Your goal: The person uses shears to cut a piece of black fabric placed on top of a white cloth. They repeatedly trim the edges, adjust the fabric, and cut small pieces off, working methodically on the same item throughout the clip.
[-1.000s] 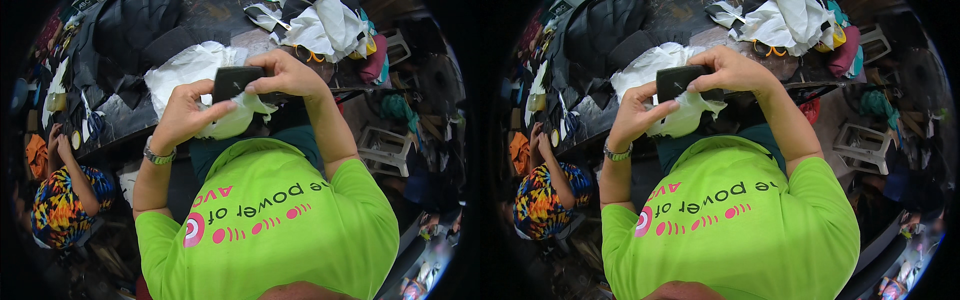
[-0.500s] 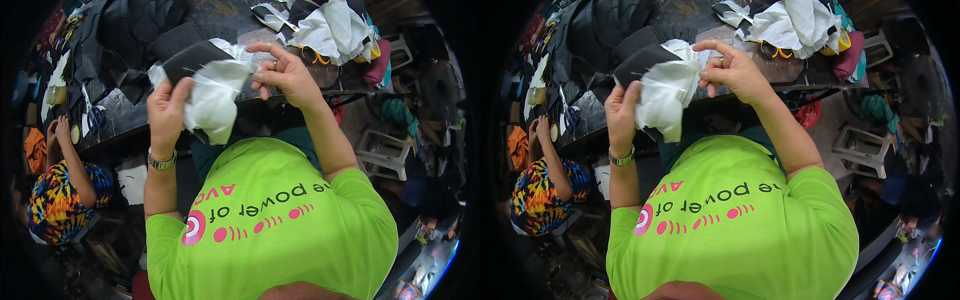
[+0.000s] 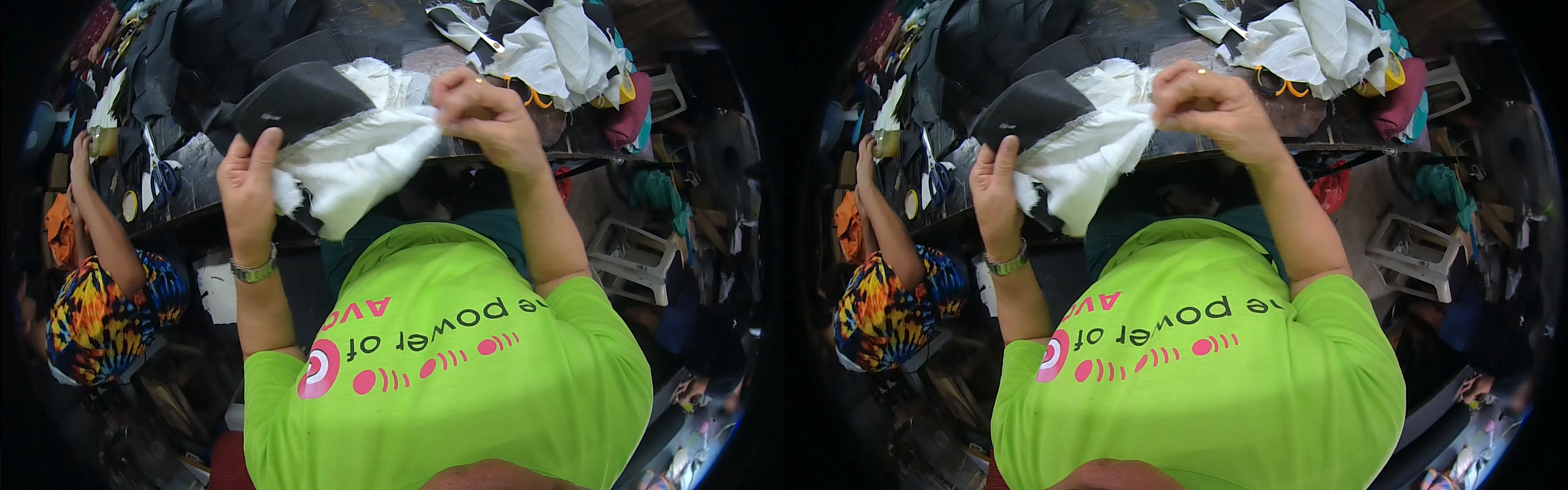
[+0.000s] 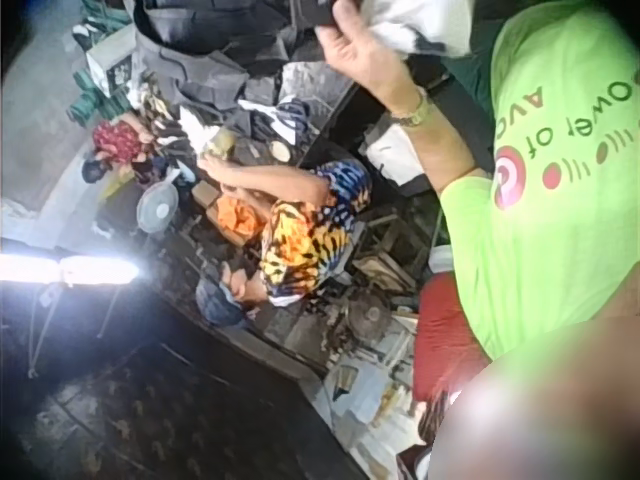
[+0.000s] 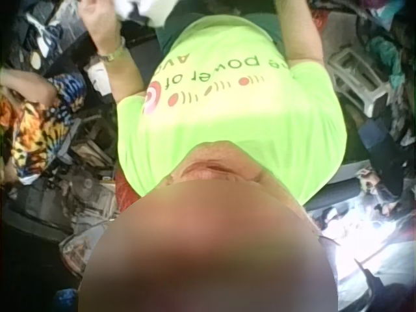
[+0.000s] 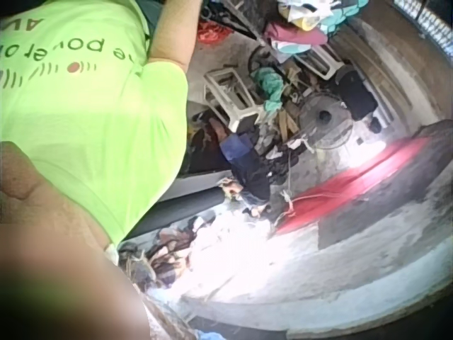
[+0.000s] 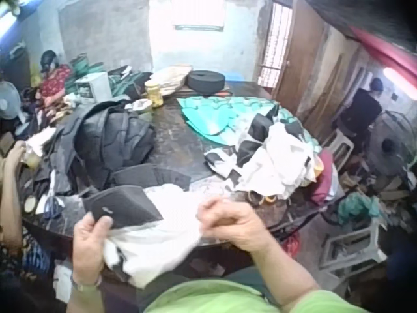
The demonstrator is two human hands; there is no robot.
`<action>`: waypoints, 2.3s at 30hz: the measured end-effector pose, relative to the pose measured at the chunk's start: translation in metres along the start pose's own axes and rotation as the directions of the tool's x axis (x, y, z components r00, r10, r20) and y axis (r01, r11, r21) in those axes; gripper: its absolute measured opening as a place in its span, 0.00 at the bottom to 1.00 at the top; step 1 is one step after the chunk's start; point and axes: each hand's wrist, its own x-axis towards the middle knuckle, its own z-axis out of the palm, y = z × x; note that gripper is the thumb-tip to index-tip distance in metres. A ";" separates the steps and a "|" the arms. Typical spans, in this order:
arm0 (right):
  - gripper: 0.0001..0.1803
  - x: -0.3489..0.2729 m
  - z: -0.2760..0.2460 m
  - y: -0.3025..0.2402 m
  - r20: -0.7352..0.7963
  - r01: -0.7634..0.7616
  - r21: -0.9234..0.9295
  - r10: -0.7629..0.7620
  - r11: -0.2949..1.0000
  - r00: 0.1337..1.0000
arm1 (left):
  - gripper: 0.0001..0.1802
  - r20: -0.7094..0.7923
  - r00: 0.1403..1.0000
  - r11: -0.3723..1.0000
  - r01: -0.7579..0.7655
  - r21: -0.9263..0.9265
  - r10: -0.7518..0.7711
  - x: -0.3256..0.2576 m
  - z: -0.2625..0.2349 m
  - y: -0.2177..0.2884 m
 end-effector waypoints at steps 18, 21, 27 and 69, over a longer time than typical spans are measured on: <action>0.35 0.016 0.025 0.026 0.388 -0.594 0.263 0.481 0.760 0.786 | 0.16 0.294 0.954 0.997 0.036 0.070 -0.055 -0.021 0.006 0.008; 0.25 0.009 0.021 0.022 0.338 -0.590 0.365 0.488 0.720 0.805 | 0.16 0.372 0.907 0.958 0.099 0.268 -0.197 -0.023 -0.009 0.011; 0.15 0.002 0.007 0.016 0.290 -0.593 0.371 0.517 0.714 0.805 | 0.13 0.328 0.904 0.904 0.126 0.408 -0.273 -0.028 -0.014 0.001; 0.13 0.138 0.018 0.113 -0.210 -0.260 -0.591 0.165 0.764 0.964 | 0.14 -0.176 0.981 0.412 0.128 0.902 0.082 0.072 -0.073 -0.049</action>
